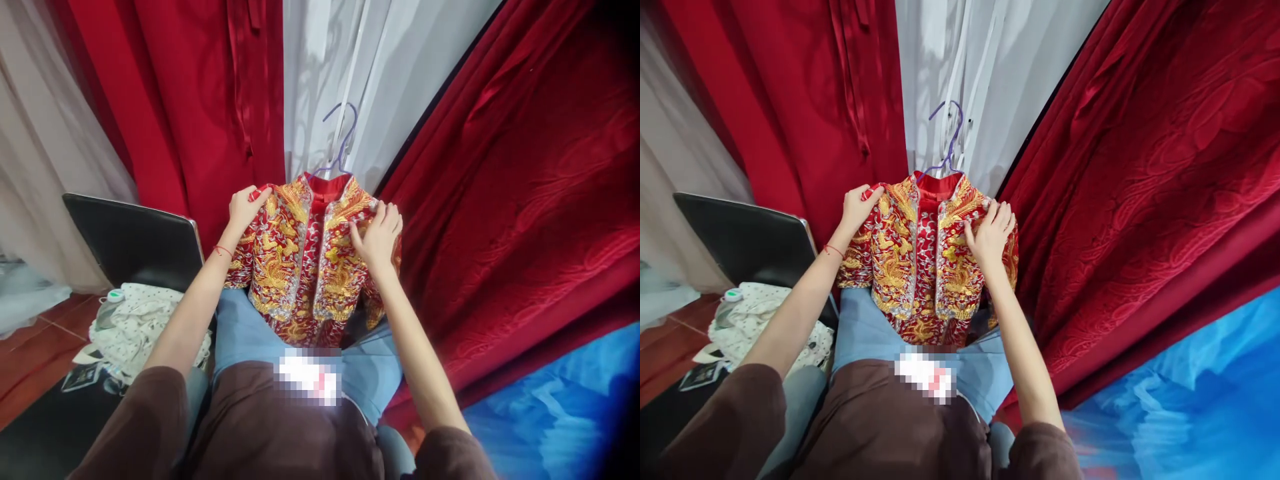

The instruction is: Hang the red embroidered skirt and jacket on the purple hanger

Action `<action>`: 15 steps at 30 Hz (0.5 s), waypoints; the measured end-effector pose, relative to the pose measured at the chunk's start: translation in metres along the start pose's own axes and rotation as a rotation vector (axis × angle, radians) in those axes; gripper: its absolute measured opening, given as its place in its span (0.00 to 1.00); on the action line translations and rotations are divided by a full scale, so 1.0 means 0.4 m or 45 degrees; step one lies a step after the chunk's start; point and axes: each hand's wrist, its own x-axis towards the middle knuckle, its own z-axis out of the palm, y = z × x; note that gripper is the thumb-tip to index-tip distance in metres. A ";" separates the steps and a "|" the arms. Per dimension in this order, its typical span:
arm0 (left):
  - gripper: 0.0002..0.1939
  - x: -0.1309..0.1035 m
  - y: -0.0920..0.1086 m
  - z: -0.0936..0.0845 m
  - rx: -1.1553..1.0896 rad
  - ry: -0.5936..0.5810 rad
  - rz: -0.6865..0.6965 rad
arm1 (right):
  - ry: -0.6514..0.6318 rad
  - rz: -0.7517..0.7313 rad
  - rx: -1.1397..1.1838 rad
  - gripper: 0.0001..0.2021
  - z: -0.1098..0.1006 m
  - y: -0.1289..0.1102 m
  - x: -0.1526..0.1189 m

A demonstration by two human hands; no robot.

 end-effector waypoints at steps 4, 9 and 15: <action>0.24 -0.139 0.001 0.007 -0.108 0.205 0.068 | -0.080 0.097 0.316 0.23 -0.001 -0.023 -0.205; 0.14 -0.523 -0.065 0.118 -0.494 0.129 -0.691 | -1.208 0.855 1.173 0.03 0.101 0.016 -0.455; 0.11 -0.719 -0.190 0.197 -1.010 -0.519 -1.729 | -1.552 1.414 1.287 0.12 0.202 0.030 -0.581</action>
